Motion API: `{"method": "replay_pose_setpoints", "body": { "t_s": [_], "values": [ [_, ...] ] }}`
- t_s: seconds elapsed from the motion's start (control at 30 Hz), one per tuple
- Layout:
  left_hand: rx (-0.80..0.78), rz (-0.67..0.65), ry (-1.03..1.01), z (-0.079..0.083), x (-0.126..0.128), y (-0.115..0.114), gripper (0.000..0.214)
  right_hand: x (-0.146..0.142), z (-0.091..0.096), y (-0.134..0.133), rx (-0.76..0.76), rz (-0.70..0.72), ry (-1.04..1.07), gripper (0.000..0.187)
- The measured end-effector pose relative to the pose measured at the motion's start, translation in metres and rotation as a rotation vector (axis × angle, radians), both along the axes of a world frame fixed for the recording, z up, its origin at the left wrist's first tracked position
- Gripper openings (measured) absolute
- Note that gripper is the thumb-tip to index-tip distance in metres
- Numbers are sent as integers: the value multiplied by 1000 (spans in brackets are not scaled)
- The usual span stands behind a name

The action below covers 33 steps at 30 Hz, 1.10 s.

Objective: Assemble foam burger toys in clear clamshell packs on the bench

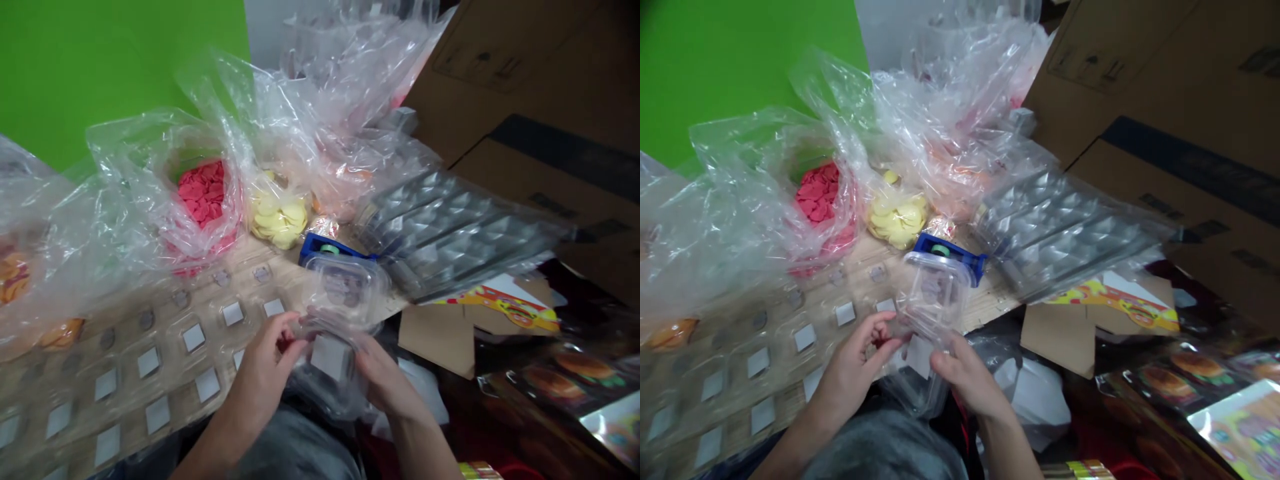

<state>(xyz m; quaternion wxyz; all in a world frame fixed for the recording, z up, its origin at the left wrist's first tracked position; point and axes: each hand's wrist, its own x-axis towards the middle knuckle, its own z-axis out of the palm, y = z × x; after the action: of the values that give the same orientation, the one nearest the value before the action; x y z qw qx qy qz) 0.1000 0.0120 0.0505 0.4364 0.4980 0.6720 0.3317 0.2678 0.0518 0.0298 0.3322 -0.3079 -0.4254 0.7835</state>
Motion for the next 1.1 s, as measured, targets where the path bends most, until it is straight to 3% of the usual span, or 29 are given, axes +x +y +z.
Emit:
{"method": "replay_pose_setpoints", "body": {
  "t_s": [0.13,0.23,0.33,0.4,0.5,0.6,0.83,1.1],
  "values": [
    [-93,75,-187,3,-1,-2,18,1,1,-1,31,32,12,72],
    [-122,154,-333,9,-8,5,20,7,-1,-3,28,27,3,68],
    [-49,292,-355,18,-11,16,27,8,2,-5,64,58,-104,64],
    [39,331,-284,21,-9,24,25,6,8,-6,83,123,-157,71],
    [144,291,-137,18,-2,32,16,-2,21,-7,102,203,-164,82],
    [147,241,-127,12,5,34,11,-7,28,-8,122,205,-165,83],
    [89,276,-137,8,8,37,28,5,18,-3,118,114,-173,75],
    [25,258,-188,1,19,51,19,7,19,-2,77,84,-144,66]
  ]
}}
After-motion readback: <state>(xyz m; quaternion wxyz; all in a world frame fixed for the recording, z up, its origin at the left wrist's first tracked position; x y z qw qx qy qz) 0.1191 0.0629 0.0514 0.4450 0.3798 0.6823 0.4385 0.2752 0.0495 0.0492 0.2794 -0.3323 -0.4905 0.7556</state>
